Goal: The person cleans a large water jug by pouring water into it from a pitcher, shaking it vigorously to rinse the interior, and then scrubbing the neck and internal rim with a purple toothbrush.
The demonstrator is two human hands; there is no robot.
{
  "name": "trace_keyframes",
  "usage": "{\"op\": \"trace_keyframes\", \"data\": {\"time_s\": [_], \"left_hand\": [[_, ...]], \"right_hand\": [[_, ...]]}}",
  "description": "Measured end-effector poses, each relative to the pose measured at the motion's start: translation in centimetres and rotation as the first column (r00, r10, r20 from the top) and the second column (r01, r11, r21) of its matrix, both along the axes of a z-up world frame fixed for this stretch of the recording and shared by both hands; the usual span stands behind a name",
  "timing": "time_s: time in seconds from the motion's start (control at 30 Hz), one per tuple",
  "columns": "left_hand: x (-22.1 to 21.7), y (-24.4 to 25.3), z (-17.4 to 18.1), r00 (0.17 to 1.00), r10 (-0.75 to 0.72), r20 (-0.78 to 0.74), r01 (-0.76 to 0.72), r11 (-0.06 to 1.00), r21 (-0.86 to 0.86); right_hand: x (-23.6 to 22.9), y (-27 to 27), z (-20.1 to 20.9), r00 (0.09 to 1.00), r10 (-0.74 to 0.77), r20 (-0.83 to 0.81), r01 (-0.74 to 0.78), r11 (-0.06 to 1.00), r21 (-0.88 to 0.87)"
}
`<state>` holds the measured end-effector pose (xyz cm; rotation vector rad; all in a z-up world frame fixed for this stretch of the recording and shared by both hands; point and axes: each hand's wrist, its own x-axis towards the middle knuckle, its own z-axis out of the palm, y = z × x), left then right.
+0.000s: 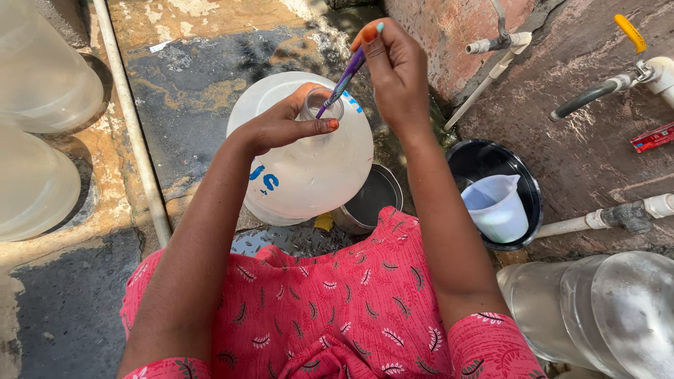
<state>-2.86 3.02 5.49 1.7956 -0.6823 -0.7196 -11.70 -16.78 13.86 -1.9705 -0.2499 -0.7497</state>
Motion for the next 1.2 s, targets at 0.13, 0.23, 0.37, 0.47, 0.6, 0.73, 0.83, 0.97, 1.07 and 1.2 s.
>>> {"op": "trace_keyframes", "data": {"time_s": [0.13,0.23,0.37,0.47,0.6,0.73,0.83,0.97,1.07,1.2], "left_hand": [[0.1,-0.2,-0.1,1.0,-0.007,-0.015,0.008,0.999,0.038],[0.1,-0.1,0.0,1.0,-0.015,0.003,0.015,1.0,0.026],[0.0,1.1,0.6,0.996,0.0,0.093,0.003,0.999,-0.035],[0.0,1.5,1.0,0.996,-0.017,0.092,0.025,0.997,-0.077],[-0.2,1.1,1.0,1.0,-0.001,0.028,0.003,0.996,-0.086],[-0.1,0.5,0.6,1.0,0.023,0.018,-0.023,1.0,0.004],[0.3,0.8,0.5,0.999,0.009,0.039,-0.013,0.996,0.084],[0.5,1.1,0.4,0.996,-0.08,0.035,0.077,0.995,0.063],[0.4,1.0,0.4,0.99,-0.132,0.056,0.132,0.991,0.003],[0.1,1.0,0.7,0.988,-0.153,0.031,0.154,0.988,-0.031]], "right_hand": [[2.4,2.1,-3.4,0.998,-0.038,-0.055,0.029,0.989,-0.144],[2.7,0.4,-3.0,0.995,-0.022,-0.1,0.029,0.997,0.066],[1.5,-3.5,-0.6,0.999,0.033,-0.012,-0.029,0.965,0.261],[1.6,-2.9,-1.3,0.998,0.067,-0.011,-0.063,0.974,0.218],[2.7,0.9,-4.0,0.981,0.13,-0.142,-0.146,0.984,-0.105],[1.6,0.8,-1.5,0.987,0.121,-0.104,-0.127,0.991,-0.051],[-0.9,-0.8,2.2,0.987,0.158,0.017,-0.159,0.987,0.038],[-2.1,0.5,2.7,0.975,0.204,0.087,-0.198,0.977,-0.078],[-0.2,3.5,-0.2,0.981,0.193,-0.019,-0.193,0.956,-0.222],[0.6,3.4,-1.3,0.978,0.063,-0.199,-0.111,0.964,-0.241]]}}
